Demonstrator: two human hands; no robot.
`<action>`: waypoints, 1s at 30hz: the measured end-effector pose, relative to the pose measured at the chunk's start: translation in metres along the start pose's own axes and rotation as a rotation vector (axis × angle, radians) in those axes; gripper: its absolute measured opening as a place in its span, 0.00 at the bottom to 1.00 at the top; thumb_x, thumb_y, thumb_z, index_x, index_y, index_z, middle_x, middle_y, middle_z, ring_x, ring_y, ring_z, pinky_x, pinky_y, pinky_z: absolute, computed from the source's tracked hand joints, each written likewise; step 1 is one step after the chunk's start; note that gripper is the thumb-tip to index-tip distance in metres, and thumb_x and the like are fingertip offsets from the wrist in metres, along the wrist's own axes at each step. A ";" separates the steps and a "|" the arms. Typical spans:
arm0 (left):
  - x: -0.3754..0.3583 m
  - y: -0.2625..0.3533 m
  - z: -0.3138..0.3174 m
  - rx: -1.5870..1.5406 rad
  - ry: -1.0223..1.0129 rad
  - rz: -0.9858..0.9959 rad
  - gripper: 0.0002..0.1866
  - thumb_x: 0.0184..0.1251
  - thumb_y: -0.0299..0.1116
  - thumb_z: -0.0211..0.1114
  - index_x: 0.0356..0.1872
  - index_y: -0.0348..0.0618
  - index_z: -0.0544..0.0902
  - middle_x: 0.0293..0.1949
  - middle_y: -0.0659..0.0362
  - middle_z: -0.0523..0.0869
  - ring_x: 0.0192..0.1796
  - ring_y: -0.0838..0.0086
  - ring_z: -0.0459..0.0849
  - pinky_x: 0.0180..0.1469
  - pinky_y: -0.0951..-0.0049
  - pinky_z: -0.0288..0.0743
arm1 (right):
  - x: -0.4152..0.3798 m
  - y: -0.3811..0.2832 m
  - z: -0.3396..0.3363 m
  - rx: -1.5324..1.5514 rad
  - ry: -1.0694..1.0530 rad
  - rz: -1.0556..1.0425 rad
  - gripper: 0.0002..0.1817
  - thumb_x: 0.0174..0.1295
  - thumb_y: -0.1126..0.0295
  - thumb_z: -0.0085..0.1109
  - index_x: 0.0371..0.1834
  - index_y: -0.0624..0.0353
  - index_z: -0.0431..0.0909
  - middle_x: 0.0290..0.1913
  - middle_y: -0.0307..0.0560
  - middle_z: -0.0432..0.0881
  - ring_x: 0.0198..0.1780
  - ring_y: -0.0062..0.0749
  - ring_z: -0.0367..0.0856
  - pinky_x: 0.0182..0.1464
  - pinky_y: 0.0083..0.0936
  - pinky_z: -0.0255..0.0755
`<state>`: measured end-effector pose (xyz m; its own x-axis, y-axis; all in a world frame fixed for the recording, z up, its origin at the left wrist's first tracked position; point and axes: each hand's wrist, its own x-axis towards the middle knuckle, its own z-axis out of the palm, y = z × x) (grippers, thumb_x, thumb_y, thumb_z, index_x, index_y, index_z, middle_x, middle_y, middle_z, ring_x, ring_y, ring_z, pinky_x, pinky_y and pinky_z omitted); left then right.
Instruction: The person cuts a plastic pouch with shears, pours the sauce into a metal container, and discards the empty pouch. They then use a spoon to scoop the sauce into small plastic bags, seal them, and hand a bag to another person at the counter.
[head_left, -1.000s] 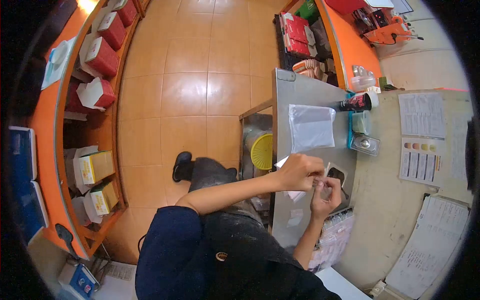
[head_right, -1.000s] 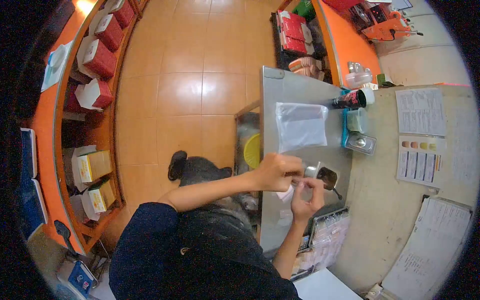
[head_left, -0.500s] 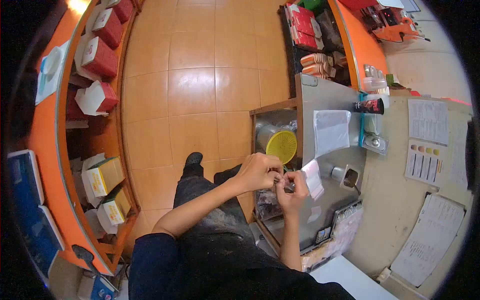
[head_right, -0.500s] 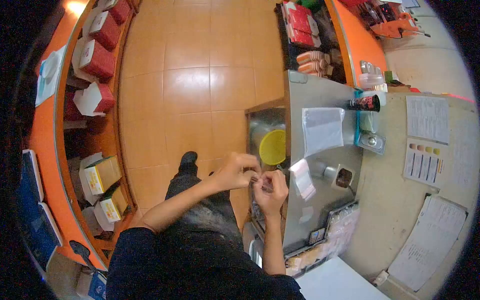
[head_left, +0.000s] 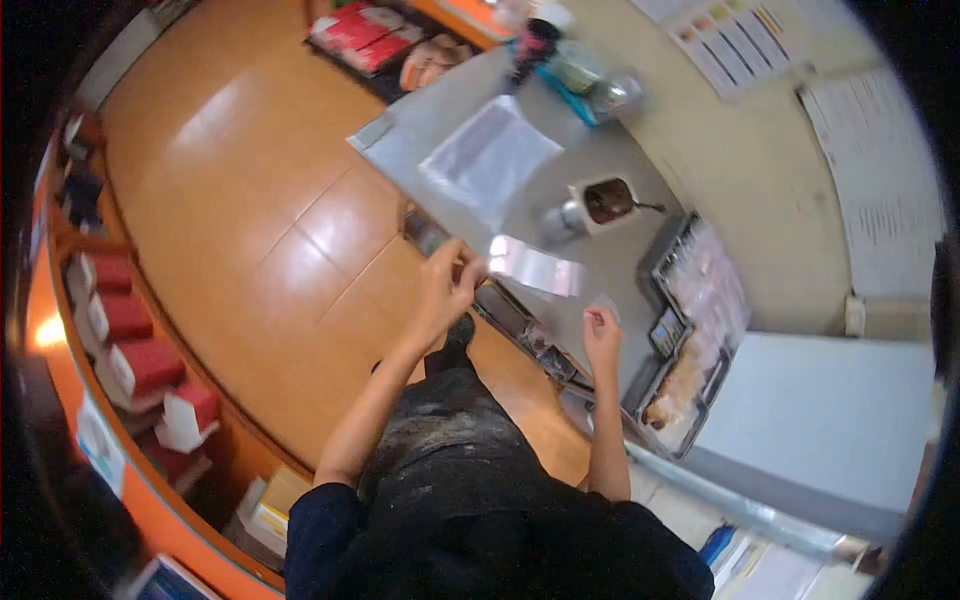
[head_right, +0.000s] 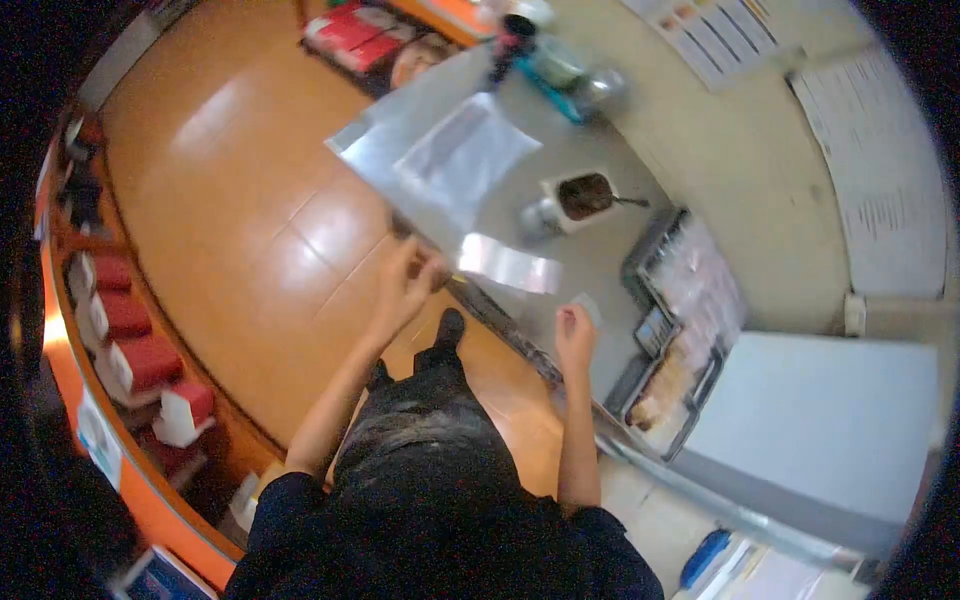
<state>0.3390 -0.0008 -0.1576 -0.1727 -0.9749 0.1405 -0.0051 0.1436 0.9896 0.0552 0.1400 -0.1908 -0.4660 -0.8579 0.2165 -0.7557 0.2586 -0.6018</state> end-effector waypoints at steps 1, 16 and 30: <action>0.015 -0.005 0.019 0.051 -0.009 -0.035 0.06 0.65 0.26 0.64 0.32 0.35 0.77 0.28 0.50 0.85 0.32 0.69 0.87 0.34 0.72 0.79 | 0.005 0.021 0.001 -0.064 0.010 0.033 0.08 0.56 0.73 0.63 0.39 0.61 0.80 0.35 0.48 0.80 0.36 0.38 0.80 0.40 0.31 0.74; 0.101 -0.091 0.118 0.507 0.347 0.101 0.17 0.62 0.33 0.68 0.45 0.31 0.78 0.43 0.52 0.82 0.44 0.68 0.79 0.47 0.70 0.73 | 0.063 0.114 -0.012 0.216 -0.260 0.303 0.15 0.54 0.71 0.69 0.43 0.57 0.76 0.34 0.43 0.80 0.37 0.32 0.82 0.43 0.29 0.75; 0.071 -0.003 0.185 0.290 -0.618 0.164 0.05 0.60 0.30 0.69 0.36 0.43 0.86 0.33 0.58 0.85 0.42 0.62 0.81 0.50 0.63 0.70 | 0.090 0.006 -0.046 0.500 -0.371 0.113 0.06 0.58 0.76 0.65 0.38 0.62 0.83 0.32 0.45 0.83 0.33 0.24 0.82 0.36 0.24 0.76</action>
<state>0.1446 -0.0392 -0.1561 -0.7217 -0.6736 0.1592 -0.1786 0.4034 0.8974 -0.0122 0.0848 -0.1389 -0.2723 -0.9574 -0.0962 -0.3630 0.1948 -0.9112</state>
